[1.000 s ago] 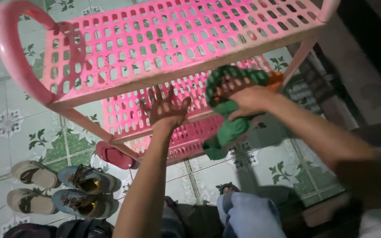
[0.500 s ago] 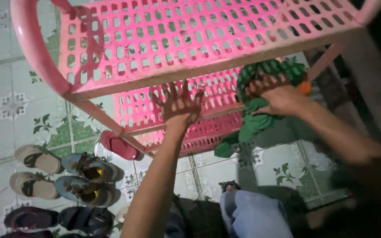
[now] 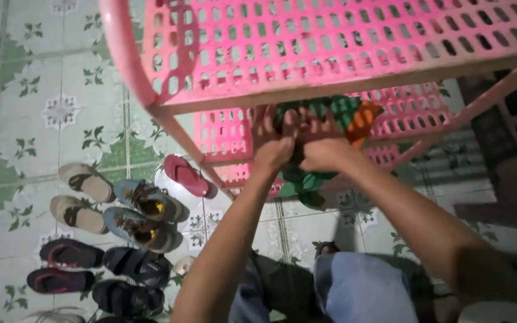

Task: The person wipes a pink plastic shoe rack with a green and orange cloth, cleaning the shelves and legs. They then pick up a black shoe and wipe it with the same cloth.

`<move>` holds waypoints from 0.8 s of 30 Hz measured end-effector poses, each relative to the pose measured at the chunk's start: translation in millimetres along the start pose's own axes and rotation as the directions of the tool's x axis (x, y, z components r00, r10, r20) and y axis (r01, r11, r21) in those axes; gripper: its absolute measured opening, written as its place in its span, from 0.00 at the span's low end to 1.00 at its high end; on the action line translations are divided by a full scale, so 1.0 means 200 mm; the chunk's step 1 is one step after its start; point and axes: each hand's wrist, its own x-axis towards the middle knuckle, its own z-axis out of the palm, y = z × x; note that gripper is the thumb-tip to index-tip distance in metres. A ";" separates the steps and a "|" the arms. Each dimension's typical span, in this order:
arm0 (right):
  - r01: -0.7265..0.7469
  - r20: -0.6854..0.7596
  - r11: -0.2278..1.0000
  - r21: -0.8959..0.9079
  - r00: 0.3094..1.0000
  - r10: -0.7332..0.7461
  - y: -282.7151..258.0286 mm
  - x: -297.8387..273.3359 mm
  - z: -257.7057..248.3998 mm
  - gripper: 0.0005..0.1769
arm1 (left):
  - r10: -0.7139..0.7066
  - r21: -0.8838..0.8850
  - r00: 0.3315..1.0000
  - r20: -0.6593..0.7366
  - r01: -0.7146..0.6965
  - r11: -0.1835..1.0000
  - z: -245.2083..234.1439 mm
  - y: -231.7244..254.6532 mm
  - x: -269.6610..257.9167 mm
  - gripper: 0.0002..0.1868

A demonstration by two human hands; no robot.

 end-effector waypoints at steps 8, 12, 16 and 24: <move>-0.004 0.045 1.000 0.004 0.999 0.004 0.06 0.06 0.09 0.59 | -0.052 -0.104 0.999 -0.015 0.050 0.993 -0.81 -0.20 -0.21 0.14; -0.024 0.084 0.998 -0.057 0.996 0.028 0.04 0.06 0.07 0.59 | -0.074 -0.166 0.997 0.001 0.073 0.983 -0.96 -0.38 -0.10 0.27; -0.052 0.110 0.998 0.029 0.993 0.049 -0.05 0.08 0.01 0.57 | -0.460 -0.078 0.863 0.208 0.483 0.872 -0.96 -0.37 -0.07 0.23; 0.322 -0.184 0.926 0.198 0.940 -0.288 -0.62 0.44 -0.07 0.35 | -0.415 -0.137 0.885 0.211 0.447 0.884 -1.01 -0.37 -0.14 0.24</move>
